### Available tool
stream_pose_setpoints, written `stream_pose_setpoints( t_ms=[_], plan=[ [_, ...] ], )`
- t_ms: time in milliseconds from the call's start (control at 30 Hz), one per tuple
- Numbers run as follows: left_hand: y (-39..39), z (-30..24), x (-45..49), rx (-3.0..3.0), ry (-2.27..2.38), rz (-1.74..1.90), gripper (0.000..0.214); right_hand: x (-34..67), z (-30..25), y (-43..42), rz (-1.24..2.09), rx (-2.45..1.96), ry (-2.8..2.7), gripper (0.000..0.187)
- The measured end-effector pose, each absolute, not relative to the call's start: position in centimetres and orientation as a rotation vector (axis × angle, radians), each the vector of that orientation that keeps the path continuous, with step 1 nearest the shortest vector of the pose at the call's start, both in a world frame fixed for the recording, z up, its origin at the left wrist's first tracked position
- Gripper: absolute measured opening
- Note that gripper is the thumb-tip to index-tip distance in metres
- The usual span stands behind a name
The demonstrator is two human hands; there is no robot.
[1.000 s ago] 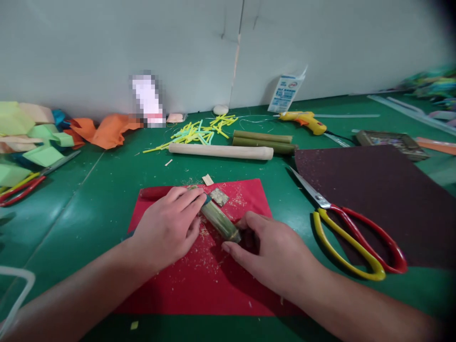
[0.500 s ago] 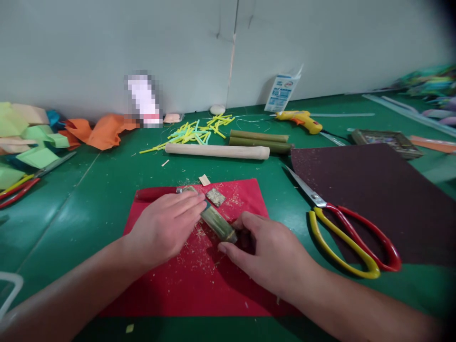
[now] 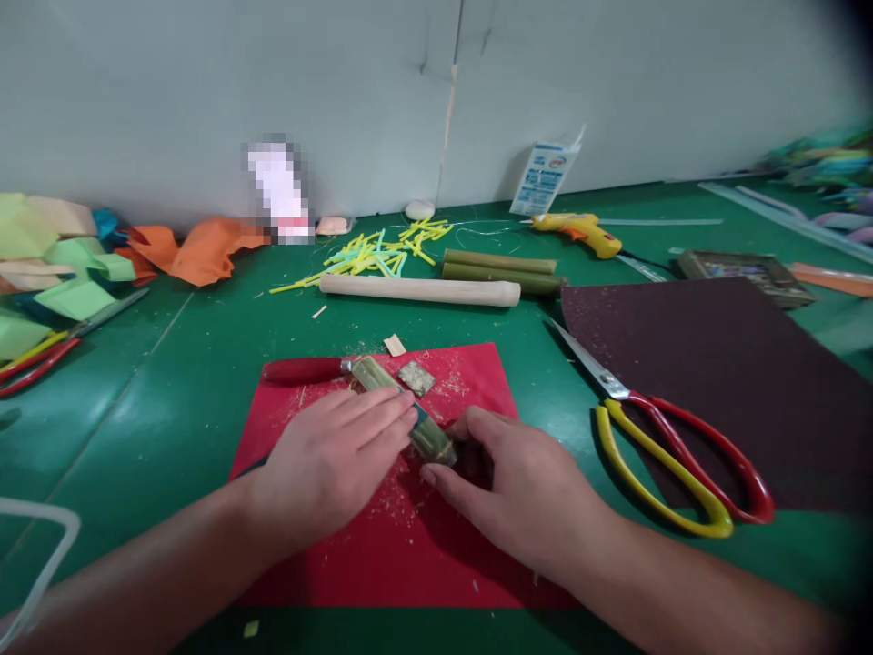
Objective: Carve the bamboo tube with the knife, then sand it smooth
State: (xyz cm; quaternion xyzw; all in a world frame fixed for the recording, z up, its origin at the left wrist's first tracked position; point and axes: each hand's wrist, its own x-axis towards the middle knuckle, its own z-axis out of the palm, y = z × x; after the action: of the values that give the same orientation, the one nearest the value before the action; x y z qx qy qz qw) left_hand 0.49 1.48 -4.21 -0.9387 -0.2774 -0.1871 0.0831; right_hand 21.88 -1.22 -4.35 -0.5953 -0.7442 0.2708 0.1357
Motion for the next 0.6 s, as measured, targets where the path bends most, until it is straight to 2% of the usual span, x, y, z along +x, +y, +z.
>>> stream_pose_setpoints(
  t_ms=[200,367,600],
  plan=[
    [1.8,-4.1,0.5,-2.710,-0.856,-0.647,0.024,21.9,-4.5,-1.3,0.772,-1.736,-2.164,0.021],
    [1.3,-4.1,1.2,-2.815,-0.815,-0.545,0.027,21.9,-4.5,-1.3,0.744,-1.732,-2.174,0.021],
    [1.1,-4.2,1.3,-2.819,-0.797,-0.597,0.026,21.9,-4.6,-1.3,0.751,-1.700,-2.176,0.020]
  ],
)
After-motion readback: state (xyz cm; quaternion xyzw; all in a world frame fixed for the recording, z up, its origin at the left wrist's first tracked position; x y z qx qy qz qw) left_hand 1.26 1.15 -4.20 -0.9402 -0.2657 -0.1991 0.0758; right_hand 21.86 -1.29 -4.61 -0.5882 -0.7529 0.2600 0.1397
